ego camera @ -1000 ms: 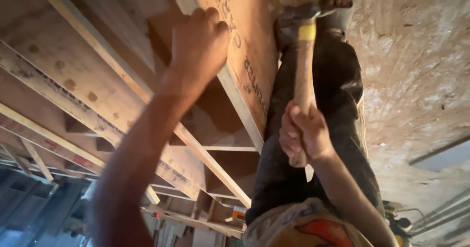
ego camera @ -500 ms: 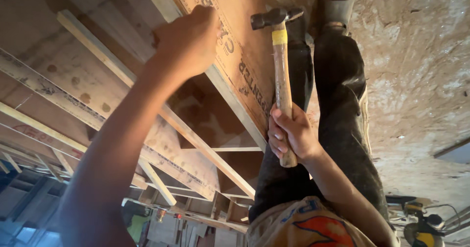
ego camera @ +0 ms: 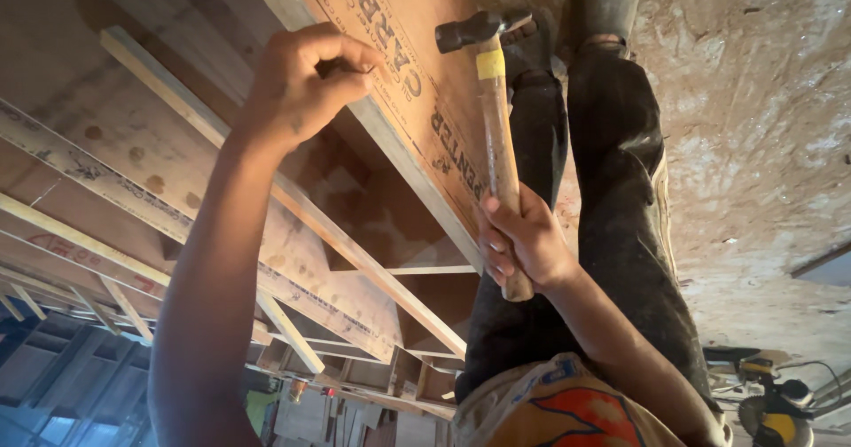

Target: The person hammers nails into a wooden frame using a hammer. They repeatedly position nails and strike them to secure wooden planks to a larger structure.

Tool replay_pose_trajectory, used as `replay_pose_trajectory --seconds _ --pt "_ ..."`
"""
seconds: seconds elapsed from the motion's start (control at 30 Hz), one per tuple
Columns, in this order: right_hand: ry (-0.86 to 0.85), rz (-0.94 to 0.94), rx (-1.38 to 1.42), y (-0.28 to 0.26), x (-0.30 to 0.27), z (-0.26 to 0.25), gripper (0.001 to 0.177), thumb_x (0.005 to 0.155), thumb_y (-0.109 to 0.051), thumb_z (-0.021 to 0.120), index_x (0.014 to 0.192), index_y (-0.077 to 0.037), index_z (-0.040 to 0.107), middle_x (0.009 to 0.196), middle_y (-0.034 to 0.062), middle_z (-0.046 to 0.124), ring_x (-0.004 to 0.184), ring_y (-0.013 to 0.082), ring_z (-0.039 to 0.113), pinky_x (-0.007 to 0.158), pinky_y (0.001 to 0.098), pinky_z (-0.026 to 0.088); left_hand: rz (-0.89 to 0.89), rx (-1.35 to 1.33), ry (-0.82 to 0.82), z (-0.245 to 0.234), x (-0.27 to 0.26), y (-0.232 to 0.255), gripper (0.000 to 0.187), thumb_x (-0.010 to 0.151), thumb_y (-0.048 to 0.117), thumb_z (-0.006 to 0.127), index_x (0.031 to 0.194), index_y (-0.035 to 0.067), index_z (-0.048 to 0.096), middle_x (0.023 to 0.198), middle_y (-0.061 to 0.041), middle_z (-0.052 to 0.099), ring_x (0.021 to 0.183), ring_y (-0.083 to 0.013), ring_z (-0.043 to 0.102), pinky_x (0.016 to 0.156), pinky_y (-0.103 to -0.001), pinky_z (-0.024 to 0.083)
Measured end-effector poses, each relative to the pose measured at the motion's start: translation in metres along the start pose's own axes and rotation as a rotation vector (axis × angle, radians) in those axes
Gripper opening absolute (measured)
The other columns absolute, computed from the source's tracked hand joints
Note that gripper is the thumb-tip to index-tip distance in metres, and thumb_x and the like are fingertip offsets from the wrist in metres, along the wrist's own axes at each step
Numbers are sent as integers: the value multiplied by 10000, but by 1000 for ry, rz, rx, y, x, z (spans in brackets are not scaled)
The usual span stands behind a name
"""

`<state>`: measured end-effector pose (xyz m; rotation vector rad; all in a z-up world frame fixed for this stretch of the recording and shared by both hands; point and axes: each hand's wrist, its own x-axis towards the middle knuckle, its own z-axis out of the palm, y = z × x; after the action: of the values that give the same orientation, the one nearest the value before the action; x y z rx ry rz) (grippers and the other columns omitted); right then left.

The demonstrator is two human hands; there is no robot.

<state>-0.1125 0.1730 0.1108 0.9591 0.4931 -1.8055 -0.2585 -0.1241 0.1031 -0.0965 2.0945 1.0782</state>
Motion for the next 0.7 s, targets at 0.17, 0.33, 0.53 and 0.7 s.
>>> replay_pose_trajectory --seconds 0.17,0.33,0.53,0.7 --pt "-16 -4 -18 2 3 5 292 1026 -295 616 966 -67 442 636 26 488 389 107 479 325 293 450 123 177 49 6 9 -10 113 923 91 815 1030 66 791 975 -64 789 807 -170 748 712 -293 564" --pt "-28 4 -49 1 7 11 270 1007 -281 615 995 -74 441 635 18 494 383 101 480 319 281 445 109 527 78 21 13 -14 58 926 60 780 966 101 791 891 -96 767 767 -277 737 716 -401 568" --pt "11 -48 -404 -4 11 19 343 1026 -376 538 962 -55 437 606 13 512 377 94 511 322 274 499 119 812 0 25 16 -12 167 830 -11 685 956 89 726 824 -105 729 770 -350 716 662 -471 546" --pt "4 -116 -464 -10 6 22 382 1019 -413 545 970 -50 441 613 3 500 398 83 509 339 260 476 105 735 -46 29 18 -14 164 936 -14 643 1096 23 653 798 -138 717 719 -339 723 617 -485 551"
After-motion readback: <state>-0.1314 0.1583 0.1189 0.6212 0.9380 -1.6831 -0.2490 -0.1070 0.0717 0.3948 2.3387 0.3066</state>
